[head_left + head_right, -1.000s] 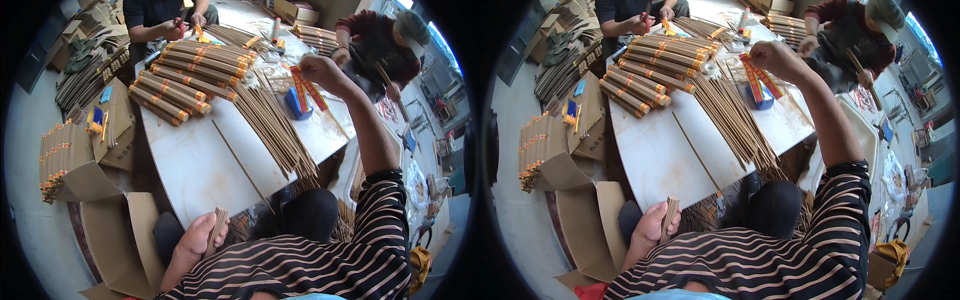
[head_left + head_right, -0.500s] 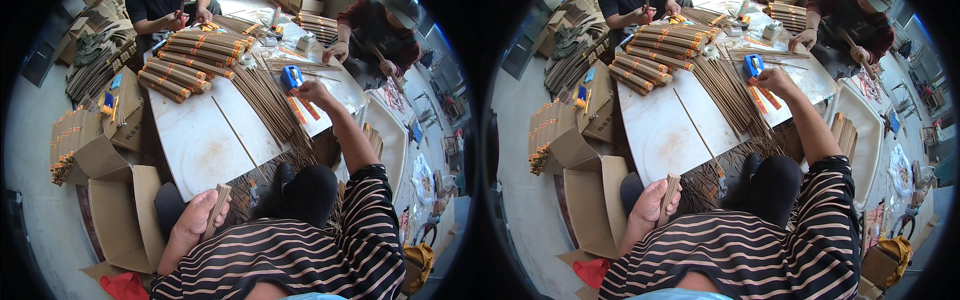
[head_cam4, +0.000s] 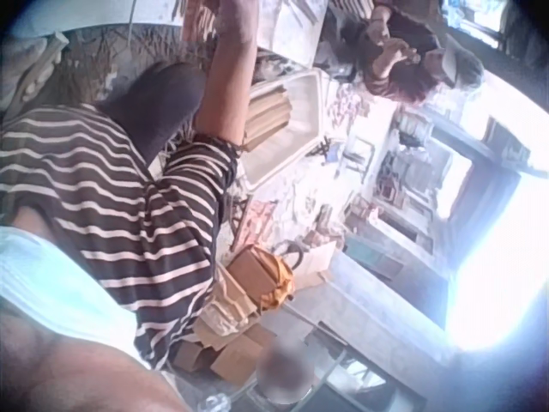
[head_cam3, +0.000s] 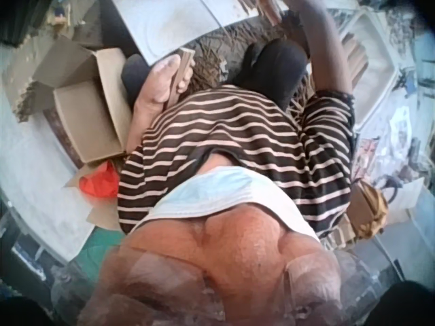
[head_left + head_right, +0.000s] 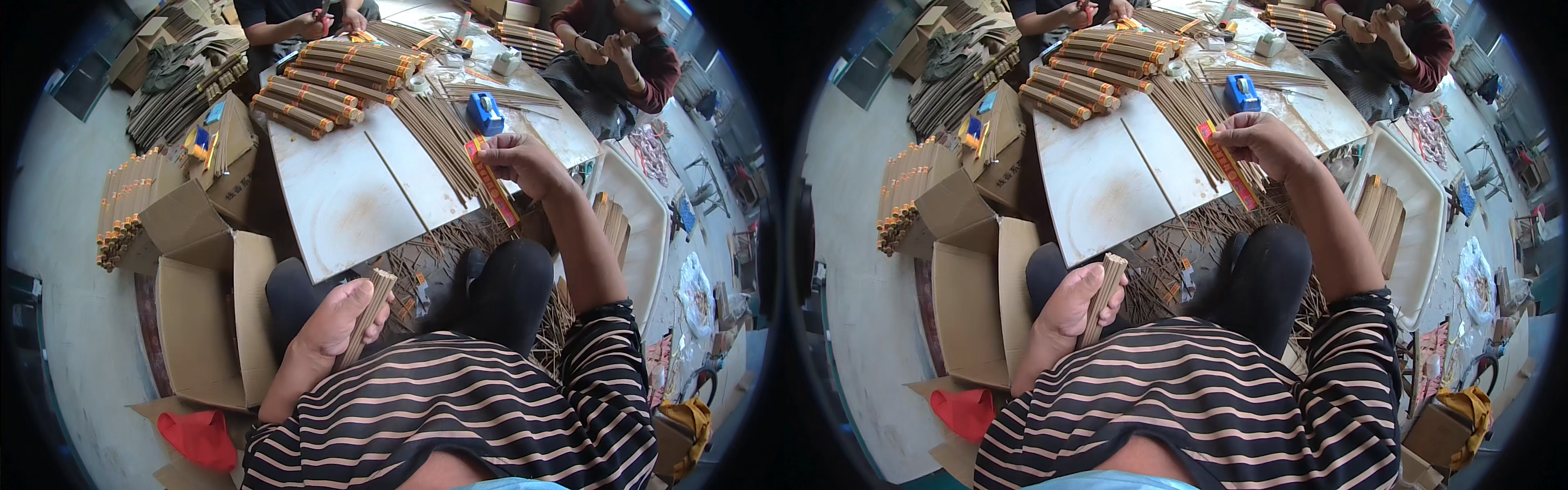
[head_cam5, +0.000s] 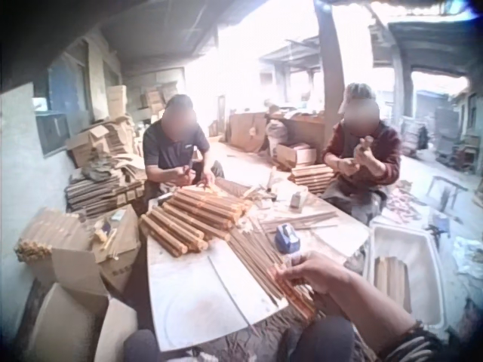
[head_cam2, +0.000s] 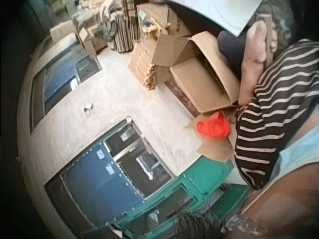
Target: The person gathers thin wooden sticks into bundles, wraps them with red and yellow paper bands, and places the finished bundles into a cardboard box. The person repeats this process throughout the clip.
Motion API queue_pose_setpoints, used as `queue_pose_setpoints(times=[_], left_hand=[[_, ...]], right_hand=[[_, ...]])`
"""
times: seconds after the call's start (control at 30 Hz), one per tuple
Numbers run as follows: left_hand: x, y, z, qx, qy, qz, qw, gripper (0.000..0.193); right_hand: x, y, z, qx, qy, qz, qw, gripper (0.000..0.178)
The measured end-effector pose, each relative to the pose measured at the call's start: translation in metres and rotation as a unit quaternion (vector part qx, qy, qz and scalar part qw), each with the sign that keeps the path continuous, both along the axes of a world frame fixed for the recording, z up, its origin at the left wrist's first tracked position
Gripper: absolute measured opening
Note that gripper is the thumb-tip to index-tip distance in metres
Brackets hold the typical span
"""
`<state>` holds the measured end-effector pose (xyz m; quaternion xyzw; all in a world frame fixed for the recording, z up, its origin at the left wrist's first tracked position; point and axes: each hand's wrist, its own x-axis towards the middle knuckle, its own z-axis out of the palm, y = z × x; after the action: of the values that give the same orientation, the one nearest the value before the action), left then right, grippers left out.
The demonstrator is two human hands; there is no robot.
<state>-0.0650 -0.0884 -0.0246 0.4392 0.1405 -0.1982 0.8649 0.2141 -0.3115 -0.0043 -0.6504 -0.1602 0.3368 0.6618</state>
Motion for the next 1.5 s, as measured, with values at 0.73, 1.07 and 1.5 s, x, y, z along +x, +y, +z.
queue_pose_setpoints(times=[0.73, 1.07, 1.5], left_hand=[[-0.041, -0.016, 0.028, 0.025, -0.055, 0.020, 0.998, 0.079], [-0.040, -0.012, 0.019, -0.014, -0.057, -0.007, 0.998, 0.040], [-0.030, -0.023, 0.016, 0.066, -0.023, -0.101, 0.992, 0.033]], right_hand=[[-0.170, 0.058, -0.011, 0.167, -0.134, -0.166, 0.963, 0.014], [-0.191, 0.057, -0.017, 0.190, -0.079, -0.126, 0.970, 0.012], [-0.141, 0.052, 0.034, -0.053, -0.369, 0.445, 0.814, 0.040]])
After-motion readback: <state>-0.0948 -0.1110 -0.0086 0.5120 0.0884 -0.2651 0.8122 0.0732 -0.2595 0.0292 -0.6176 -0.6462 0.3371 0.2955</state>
